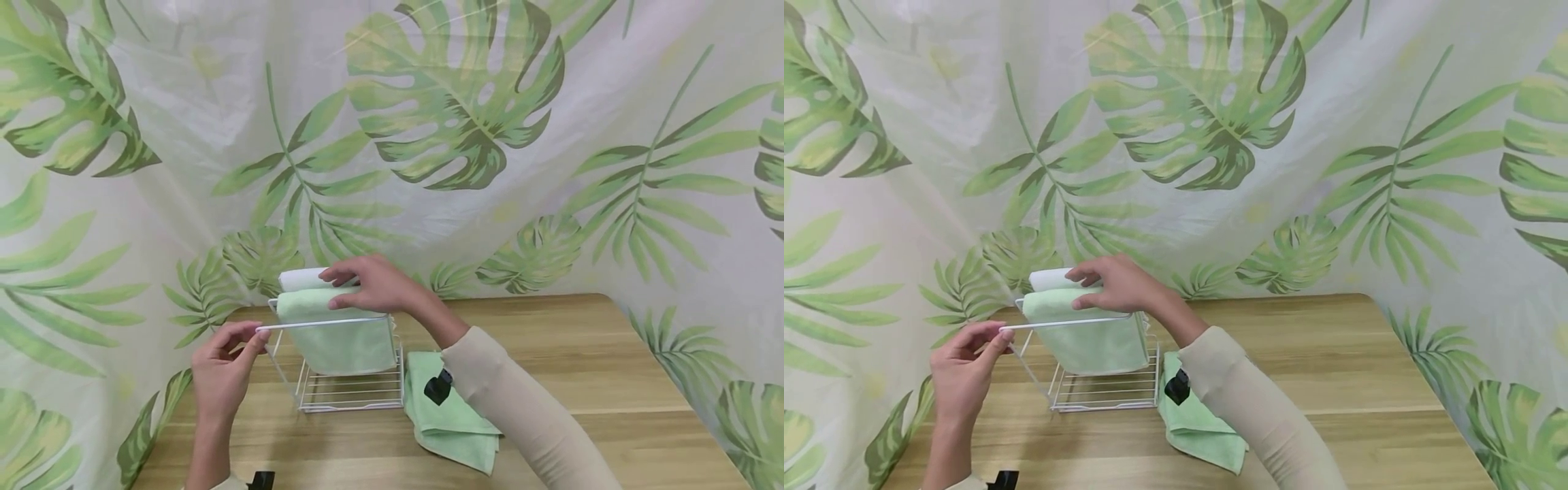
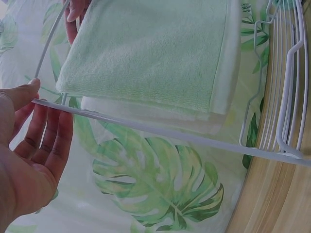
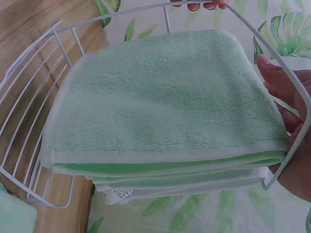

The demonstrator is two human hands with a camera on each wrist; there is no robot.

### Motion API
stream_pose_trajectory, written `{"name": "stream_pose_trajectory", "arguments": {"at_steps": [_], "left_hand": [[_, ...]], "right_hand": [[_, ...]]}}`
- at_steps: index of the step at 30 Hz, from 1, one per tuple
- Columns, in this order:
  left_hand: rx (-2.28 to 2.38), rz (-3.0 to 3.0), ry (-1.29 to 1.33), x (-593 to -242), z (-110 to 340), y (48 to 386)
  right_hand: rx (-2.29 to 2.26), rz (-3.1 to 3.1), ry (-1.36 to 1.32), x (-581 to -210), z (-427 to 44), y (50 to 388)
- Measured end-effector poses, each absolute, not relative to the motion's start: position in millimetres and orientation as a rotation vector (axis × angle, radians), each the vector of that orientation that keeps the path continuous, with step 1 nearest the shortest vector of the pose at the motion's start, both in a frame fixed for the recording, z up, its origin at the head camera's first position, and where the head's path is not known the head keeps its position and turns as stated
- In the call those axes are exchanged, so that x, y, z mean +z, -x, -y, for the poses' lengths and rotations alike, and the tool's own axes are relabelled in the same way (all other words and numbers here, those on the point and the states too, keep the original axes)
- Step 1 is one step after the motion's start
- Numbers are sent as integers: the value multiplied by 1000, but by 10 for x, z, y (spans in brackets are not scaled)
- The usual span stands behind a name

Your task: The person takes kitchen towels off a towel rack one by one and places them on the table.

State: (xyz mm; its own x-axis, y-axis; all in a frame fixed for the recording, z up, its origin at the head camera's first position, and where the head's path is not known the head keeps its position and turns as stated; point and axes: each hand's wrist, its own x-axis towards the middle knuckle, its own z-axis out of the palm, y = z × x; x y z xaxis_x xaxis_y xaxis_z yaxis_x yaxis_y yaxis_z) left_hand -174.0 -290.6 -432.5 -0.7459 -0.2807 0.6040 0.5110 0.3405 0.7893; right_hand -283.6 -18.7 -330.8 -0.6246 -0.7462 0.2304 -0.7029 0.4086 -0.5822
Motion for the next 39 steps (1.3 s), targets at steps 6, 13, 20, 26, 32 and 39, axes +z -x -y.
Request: {"name": "stream_pose_trajectory", "arguments": {"at_steps": [6,13,20,26,32,39], "left_hand": [[-1476,1912,198,-4327,2887,1731],[-1483,1906,205,-4334,2870,1734],[-1459,1938,183,-4353,2889,1738],[-1462,1945,170,-4351,2893,1732],[-1464,1947,179,-4336,2900,1728],[-1467,1944,170,-4323,2907,1731]], "right_hand": [[-1019,-2541,1311,-3349,223,2875],[-1013,-2624,1295,-3396,231,2870],[-1077,-2685,1265,-3407,253,2834],[-1149,-2689,1173,-3376,267,2790],[-1201,-2698,1135,-3280,266,2780],[-1208,-2712,1156,-3126,254,2793]]}}
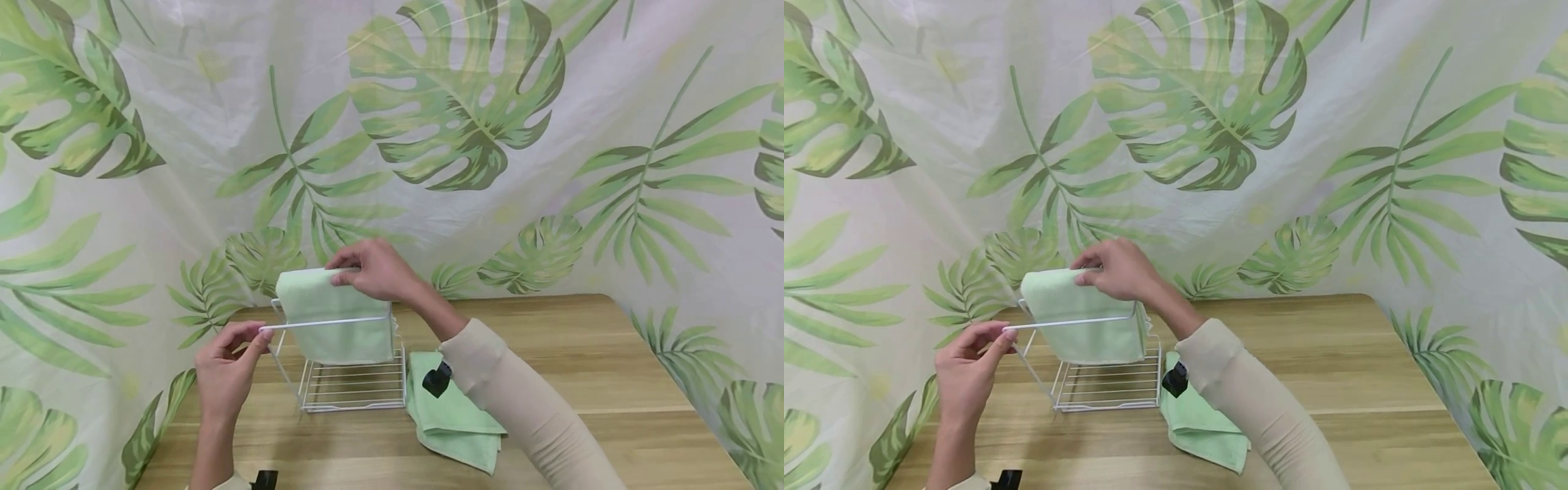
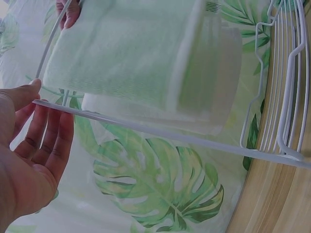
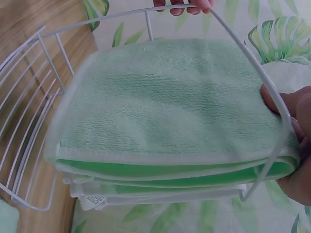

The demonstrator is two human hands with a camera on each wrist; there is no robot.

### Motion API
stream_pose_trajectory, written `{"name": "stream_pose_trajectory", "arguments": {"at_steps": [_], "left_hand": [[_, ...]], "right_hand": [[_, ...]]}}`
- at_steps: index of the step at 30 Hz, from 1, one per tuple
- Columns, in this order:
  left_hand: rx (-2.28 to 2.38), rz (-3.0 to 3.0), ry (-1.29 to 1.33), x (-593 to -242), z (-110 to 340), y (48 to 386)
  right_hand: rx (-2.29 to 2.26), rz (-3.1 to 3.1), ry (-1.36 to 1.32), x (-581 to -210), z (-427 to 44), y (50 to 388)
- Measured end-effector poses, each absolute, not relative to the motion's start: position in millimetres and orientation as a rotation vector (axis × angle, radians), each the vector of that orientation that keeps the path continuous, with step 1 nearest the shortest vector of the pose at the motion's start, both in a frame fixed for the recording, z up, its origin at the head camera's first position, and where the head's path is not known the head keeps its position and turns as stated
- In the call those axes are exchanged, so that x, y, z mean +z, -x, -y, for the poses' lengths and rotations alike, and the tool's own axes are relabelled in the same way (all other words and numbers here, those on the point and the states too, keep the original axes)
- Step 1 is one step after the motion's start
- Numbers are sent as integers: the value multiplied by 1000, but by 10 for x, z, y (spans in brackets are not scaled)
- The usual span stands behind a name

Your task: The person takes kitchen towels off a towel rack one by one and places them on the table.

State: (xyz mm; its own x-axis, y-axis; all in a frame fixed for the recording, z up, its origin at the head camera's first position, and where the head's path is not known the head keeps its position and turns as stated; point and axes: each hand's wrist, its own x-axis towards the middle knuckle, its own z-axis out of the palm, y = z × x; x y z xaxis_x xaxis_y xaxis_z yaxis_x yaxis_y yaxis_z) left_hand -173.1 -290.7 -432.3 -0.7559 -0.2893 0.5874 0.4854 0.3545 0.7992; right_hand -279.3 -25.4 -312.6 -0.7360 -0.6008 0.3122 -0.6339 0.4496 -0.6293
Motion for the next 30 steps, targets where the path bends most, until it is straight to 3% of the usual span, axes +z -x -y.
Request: {"name": "stream_pose_trajectory", "arguments": {"at_steps": [30], "left_hand": [[-1476,1936,181,-4318,2904,1724]], "right_hand": [[1258,2350,-1176,-2432,192,2758]]}}
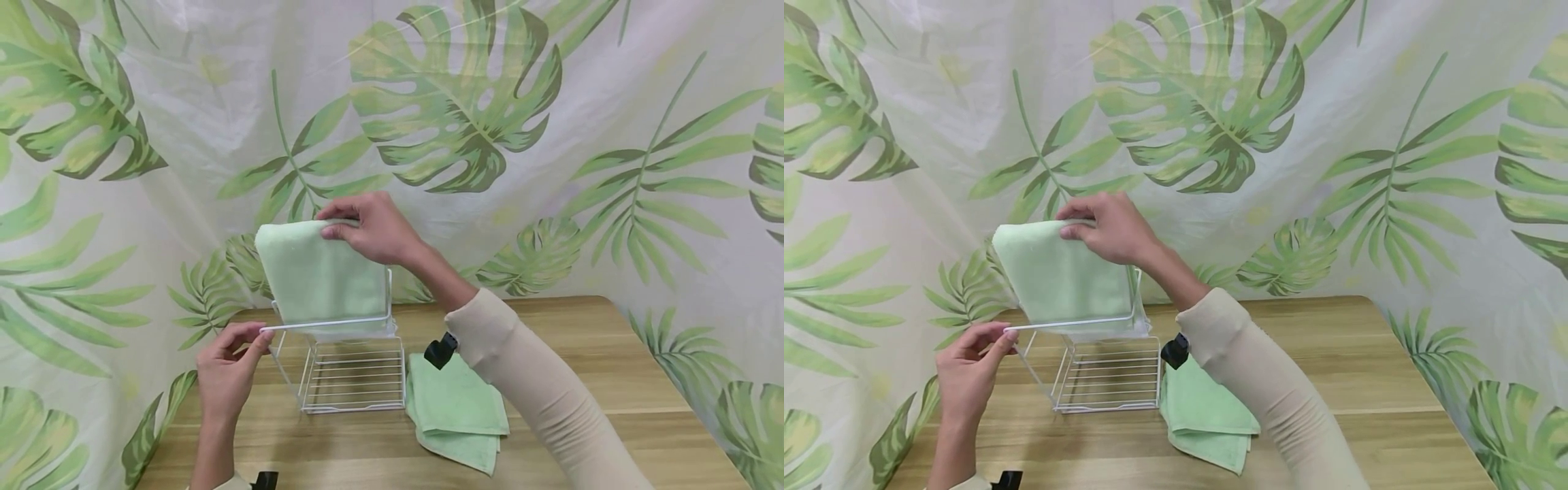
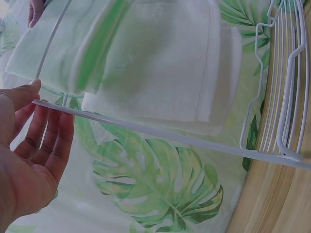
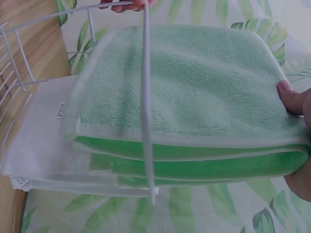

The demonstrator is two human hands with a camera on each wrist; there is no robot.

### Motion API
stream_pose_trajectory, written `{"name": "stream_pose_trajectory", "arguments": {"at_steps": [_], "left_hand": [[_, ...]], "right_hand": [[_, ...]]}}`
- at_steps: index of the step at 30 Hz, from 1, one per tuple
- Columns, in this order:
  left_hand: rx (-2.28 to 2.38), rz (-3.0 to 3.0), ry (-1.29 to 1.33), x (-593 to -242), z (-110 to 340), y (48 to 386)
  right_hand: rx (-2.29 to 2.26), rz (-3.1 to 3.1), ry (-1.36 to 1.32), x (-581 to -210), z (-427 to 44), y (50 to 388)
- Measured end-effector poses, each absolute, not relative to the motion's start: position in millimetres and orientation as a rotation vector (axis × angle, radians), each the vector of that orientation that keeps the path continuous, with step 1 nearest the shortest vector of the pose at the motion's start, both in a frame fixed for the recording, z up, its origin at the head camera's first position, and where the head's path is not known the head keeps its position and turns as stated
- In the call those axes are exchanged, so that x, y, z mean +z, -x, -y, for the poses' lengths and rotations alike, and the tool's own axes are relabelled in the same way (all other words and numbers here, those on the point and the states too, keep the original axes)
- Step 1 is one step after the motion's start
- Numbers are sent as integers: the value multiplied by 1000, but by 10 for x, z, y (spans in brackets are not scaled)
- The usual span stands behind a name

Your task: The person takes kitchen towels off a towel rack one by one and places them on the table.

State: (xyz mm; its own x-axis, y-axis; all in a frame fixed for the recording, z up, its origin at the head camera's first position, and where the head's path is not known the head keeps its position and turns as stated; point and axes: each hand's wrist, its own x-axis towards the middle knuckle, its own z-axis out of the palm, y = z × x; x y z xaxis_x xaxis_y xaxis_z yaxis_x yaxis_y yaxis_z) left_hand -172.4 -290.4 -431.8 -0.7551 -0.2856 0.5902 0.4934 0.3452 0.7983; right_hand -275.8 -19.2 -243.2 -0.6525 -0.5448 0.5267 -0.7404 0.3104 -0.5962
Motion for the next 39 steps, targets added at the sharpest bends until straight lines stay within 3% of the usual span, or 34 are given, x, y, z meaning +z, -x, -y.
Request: {"name": "stream_pose_trajectory", "arguments": {"at_steps": [23,39], "left_hand": [[-1505,1922,189,-4324,2916,1724],[-1496,1921,182,-4338,2915,1741]], "right_hand": [[1313,2256,-1145,-1909,-239,2640],[1226,2203,-1046,-1991,-963,2457]]}}
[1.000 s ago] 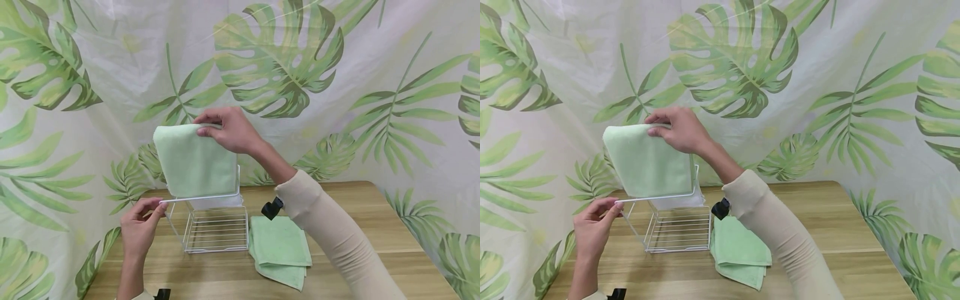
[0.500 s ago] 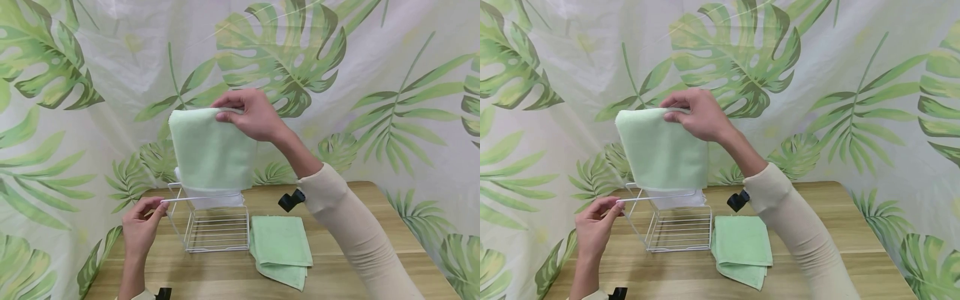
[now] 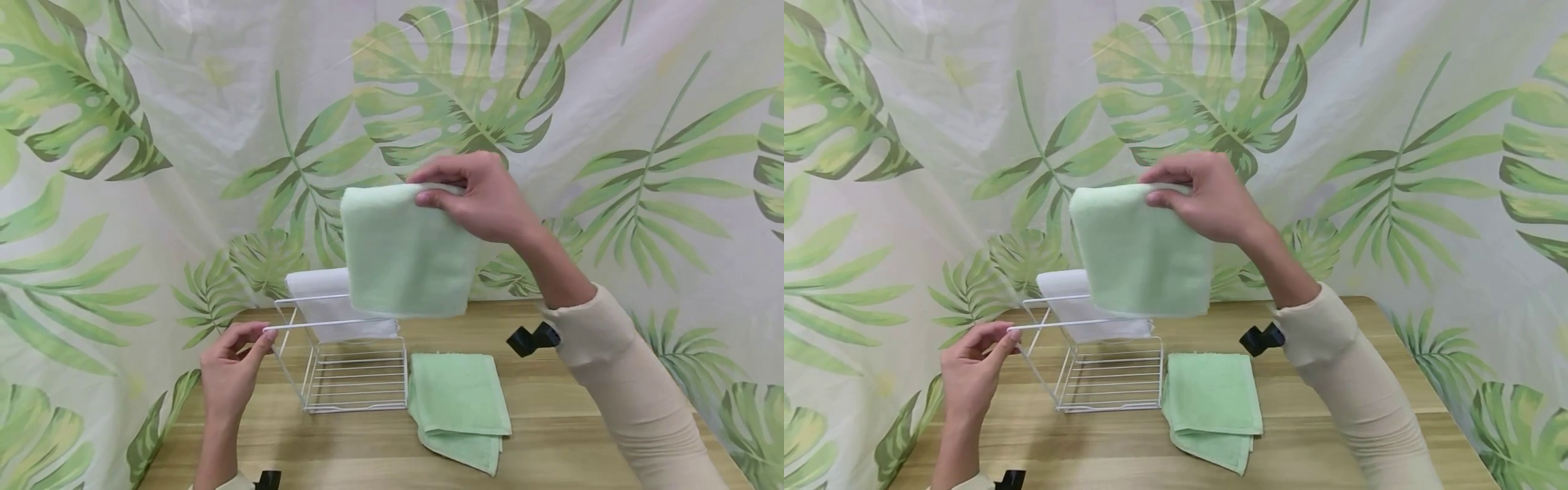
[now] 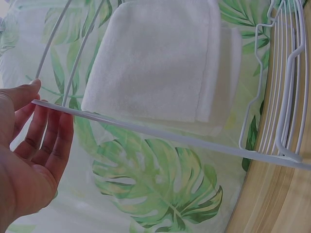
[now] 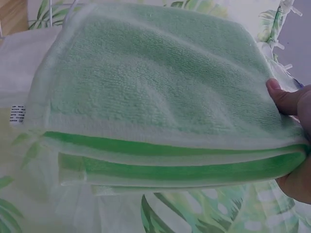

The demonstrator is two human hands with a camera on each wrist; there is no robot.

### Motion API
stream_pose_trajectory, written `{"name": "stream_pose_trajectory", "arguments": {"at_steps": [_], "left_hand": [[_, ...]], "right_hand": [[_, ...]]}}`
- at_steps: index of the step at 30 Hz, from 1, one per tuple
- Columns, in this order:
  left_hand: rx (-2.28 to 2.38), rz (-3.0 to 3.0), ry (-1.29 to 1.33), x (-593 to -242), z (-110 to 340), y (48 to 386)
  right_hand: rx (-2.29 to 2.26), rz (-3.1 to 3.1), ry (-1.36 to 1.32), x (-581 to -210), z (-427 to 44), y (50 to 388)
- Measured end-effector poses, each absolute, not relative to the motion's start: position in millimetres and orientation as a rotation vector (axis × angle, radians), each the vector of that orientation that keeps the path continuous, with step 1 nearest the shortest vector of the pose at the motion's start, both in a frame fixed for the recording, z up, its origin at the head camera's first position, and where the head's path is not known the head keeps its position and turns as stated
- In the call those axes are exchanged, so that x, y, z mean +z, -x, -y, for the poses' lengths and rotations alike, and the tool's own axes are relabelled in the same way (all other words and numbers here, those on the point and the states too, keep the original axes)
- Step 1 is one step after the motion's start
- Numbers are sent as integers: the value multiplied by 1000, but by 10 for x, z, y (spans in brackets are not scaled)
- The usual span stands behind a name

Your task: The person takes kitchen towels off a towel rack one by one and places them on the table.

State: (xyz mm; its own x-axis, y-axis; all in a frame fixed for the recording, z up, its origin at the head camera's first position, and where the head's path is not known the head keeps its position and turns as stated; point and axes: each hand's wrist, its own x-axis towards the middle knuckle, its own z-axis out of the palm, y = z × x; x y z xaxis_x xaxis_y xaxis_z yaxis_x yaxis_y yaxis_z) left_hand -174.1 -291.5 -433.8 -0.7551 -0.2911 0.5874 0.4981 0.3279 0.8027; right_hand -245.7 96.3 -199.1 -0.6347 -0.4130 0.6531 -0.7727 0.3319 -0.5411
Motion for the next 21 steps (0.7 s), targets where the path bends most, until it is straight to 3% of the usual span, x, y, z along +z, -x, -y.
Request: {"name": "stream_pose_trajectory", "arguments": {"at_steps": [21], "left_hand": [[-1555,1861,222,-4311,2892,1712]], "right_hand": [[1287,2289,-800,-2409,-1933,2235]]}}
